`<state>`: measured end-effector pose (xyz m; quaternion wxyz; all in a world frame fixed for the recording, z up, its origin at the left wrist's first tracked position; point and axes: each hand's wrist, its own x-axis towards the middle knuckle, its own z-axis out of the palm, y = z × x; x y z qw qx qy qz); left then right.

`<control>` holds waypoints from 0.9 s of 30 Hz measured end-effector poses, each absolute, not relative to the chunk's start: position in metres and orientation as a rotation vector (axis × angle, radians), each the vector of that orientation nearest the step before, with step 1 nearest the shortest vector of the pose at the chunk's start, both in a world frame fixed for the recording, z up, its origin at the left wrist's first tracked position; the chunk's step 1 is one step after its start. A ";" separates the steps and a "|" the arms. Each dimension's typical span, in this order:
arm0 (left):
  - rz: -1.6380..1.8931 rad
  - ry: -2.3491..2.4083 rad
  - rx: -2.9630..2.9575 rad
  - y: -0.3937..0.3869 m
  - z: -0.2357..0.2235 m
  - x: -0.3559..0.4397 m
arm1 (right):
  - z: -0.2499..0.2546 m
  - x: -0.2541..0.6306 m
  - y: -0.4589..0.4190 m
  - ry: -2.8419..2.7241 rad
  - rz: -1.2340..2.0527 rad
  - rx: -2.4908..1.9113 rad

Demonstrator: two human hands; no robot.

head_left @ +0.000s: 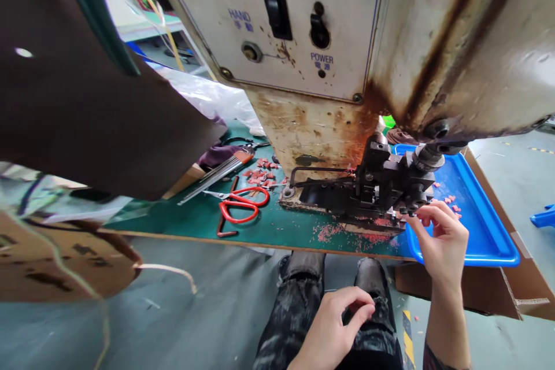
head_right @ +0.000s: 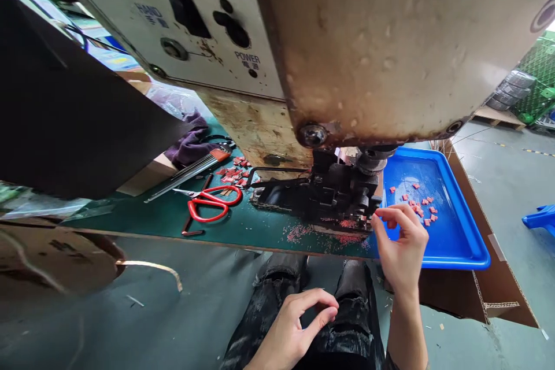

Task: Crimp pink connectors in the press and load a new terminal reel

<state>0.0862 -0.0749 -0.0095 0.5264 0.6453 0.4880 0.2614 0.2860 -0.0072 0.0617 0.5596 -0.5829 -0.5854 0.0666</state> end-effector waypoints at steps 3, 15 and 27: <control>0.617 1.173 1.531 -0.075 -0.008 0.085 | 0.061 0.287 -0.008 -1.388 0.218 -1.329; 0.621 1.176 1.528 -0.076 -0.003 0.084 | 0.049 0.267 -0.002 -1.352 0.127 -1.312; 0.598 1.171 1.517 -0.078 -0.005 0.085 | 0.038 0.253 -0.002 -1.170 0.180 -1.316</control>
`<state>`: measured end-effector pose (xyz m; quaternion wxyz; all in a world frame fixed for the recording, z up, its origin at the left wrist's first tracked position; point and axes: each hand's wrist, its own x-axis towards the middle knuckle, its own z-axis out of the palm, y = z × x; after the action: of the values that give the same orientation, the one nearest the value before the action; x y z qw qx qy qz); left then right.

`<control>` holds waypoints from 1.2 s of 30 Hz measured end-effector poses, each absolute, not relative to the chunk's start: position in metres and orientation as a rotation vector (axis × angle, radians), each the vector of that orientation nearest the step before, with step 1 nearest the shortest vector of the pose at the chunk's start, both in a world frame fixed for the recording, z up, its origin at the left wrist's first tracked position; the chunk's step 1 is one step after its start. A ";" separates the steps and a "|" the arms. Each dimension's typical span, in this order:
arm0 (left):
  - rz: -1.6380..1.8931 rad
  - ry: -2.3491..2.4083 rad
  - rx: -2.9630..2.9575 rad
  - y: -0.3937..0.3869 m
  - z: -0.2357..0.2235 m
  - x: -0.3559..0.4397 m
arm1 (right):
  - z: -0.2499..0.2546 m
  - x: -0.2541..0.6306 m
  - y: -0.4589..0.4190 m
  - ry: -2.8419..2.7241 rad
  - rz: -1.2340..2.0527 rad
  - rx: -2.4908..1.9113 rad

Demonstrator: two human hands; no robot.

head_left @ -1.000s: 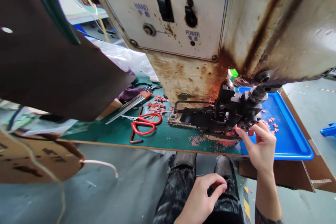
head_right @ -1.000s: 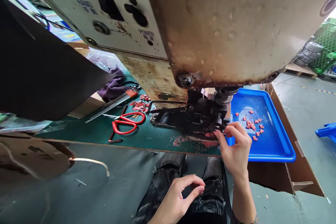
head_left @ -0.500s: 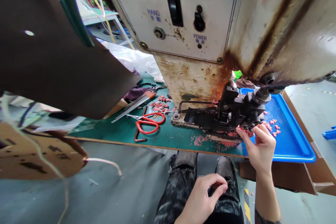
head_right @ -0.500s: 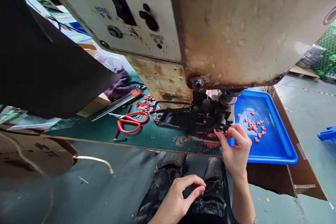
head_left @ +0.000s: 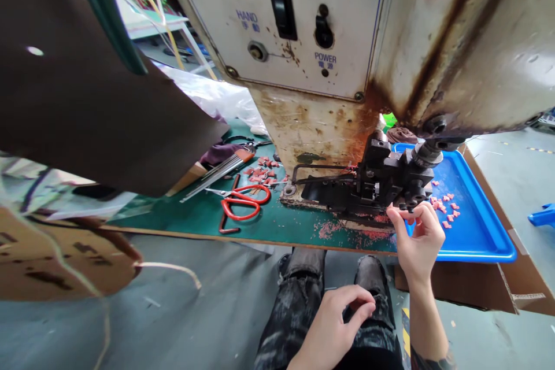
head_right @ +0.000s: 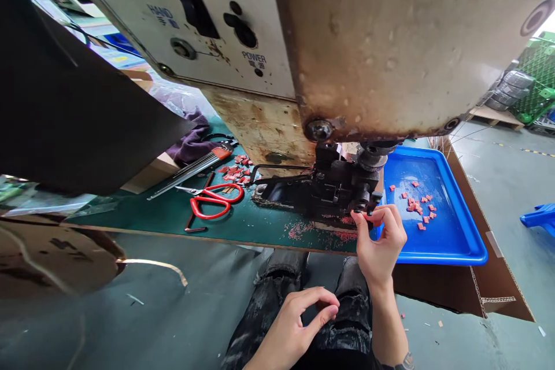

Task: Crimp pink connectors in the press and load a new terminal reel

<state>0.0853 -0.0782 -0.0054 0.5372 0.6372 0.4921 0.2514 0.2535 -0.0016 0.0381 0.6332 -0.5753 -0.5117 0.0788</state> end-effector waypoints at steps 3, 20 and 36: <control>0.610 1.157 1.512 -0.078 -0.005 0.085 | 0.038 0.252 -0.002 -1.186 0.140 -1.317; 0.699 1.159 1.586 -0.093 0.002 0.074 | 0.029 0.250 -0.032 -1.234 -0.120 -1.131; 0.976 1.530 1.855 -0.034 0.016 0.002 | 0.012 0.319 -0.078 -1.294 0.043 -1.410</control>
<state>0.0019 -0.0340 0.0162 0.2700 0.6883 0.5676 0.3622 0.3190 -0.0776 0.0121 0.5760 -0.6020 -0.5526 0.0182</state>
